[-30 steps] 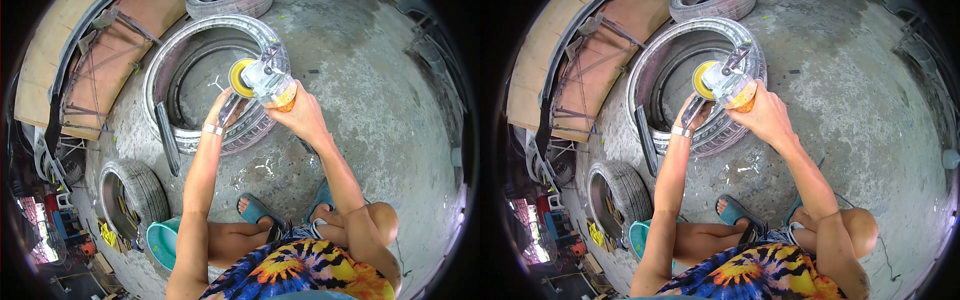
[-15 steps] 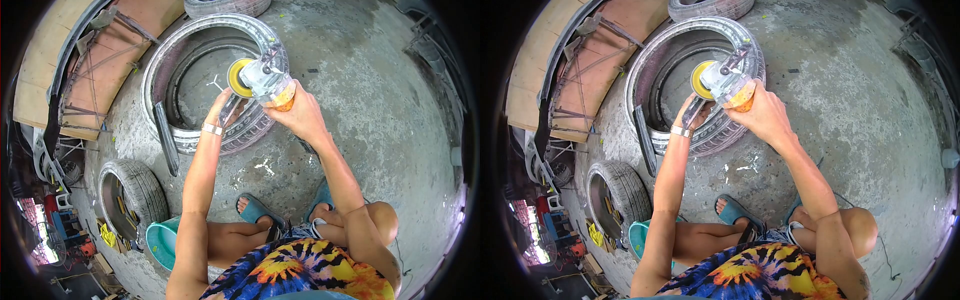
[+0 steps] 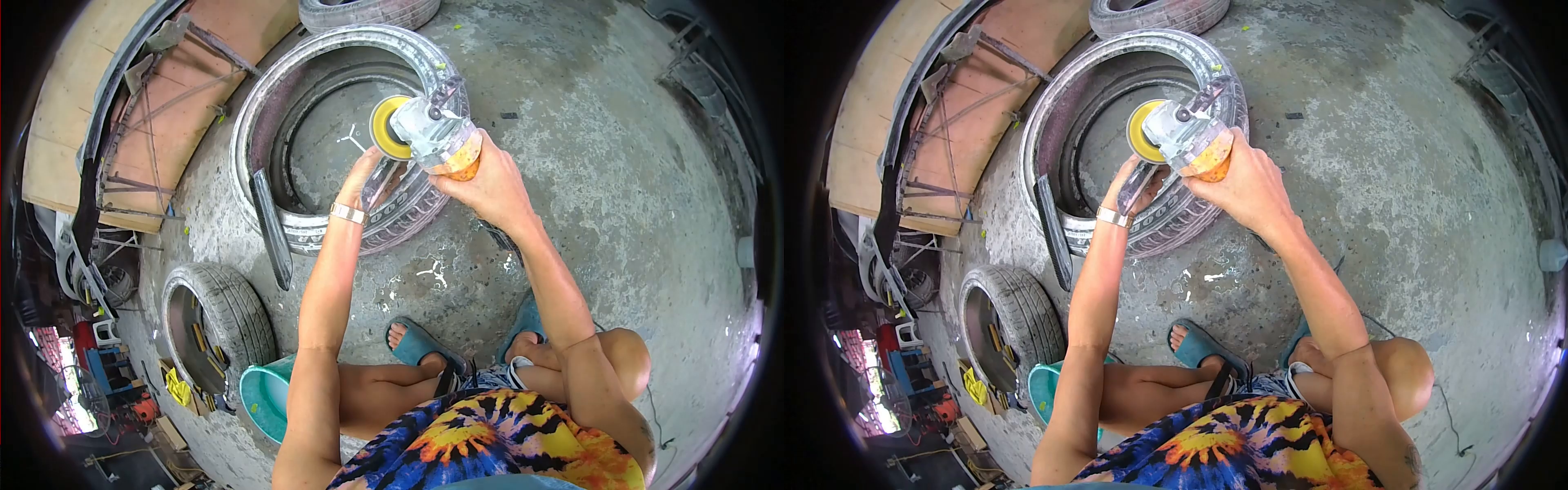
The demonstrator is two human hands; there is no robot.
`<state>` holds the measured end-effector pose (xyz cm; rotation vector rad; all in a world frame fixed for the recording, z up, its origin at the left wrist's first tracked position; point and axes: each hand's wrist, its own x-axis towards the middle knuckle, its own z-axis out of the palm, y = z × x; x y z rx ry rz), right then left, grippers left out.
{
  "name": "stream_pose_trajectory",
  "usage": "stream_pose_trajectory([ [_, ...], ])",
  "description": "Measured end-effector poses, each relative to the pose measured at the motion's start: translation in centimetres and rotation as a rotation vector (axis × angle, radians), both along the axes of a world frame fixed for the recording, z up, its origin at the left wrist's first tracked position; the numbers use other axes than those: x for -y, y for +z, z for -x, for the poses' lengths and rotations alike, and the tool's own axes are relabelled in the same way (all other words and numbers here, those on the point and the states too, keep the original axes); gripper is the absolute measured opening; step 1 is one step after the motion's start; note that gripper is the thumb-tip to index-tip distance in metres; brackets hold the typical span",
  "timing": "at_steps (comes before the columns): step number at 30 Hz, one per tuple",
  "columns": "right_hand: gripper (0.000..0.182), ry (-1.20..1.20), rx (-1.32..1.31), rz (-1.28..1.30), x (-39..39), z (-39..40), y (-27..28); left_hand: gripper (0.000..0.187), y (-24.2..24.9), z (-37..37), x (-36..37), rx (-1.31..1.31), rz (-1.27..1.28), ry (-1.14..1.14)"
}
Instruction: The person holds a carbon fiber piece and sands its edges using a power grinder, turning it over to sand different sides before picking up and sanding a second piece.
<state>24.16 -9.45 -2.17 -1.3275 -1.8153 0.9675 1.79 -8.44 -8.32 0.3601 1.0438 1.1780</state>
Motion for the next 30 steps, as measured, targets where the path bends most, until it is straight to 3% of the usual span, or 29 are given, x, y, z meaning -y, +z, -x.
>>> stream_pose_trajectory([
  [2,0.062,-0.018,-0.014,-0.021,-0.1,0.0,-0.2,0.021,-0.3,0.4,0.1,0.074,0.013,0.021],
  [4,0.062,-0.039,-0.013,-0.015,-0.3,-0.2,0.0,0.019,0.2,0.9,0.0,0.137,-0.128,-0.189],
  [8,0.062,-0.097,0.003,0.01,-0.7,-0.6,0.3,0.02,1.4,0.2,0.4,0.083,-0.088,-0.125],
  [10,0.062,-0.104,-0.006,0.001,-1.0,-0.9,0.0,0.022,0.1,1.2,-0.1,0.332,-0.207,-0.287],
  [14,0.062,-0.136,-0.065,-0.02,-1.0,-1.4,0.1,0.023,0.1,1.3,0.0,0.256,-0.16,-0.208],
  [17,0.062,-0.137,-0.016,-0.044,-1.0,-1.5,0.5,0.019,0.5,1.3,-0.4,0.344,-0.235,-0.339],
  [20,0.062,-0.111,0.027,0.021,-0.8,-1.5,1.4,0.024,1.5,0.2,0.1,0.199,-0.124,-0.162],
  [24,0.063,-0.093,0.033,0.001,-0.6,-1.3,0.9,0.023,1.6,0.0,0.1,0.197,-0.112,-0.139],
  [27,0.064,-0.096,0.023,0.006,-0.6,-1.2,0.8,0.023,0.6,0.7,0.0,0.317,-0.177,-0.25],
  [30,0.064,-0.093,0.042,0.001,-0.6,-1.2,0.6,0.021,0.9,0.4,0.3,0.201,-0.104,-0.129],
])
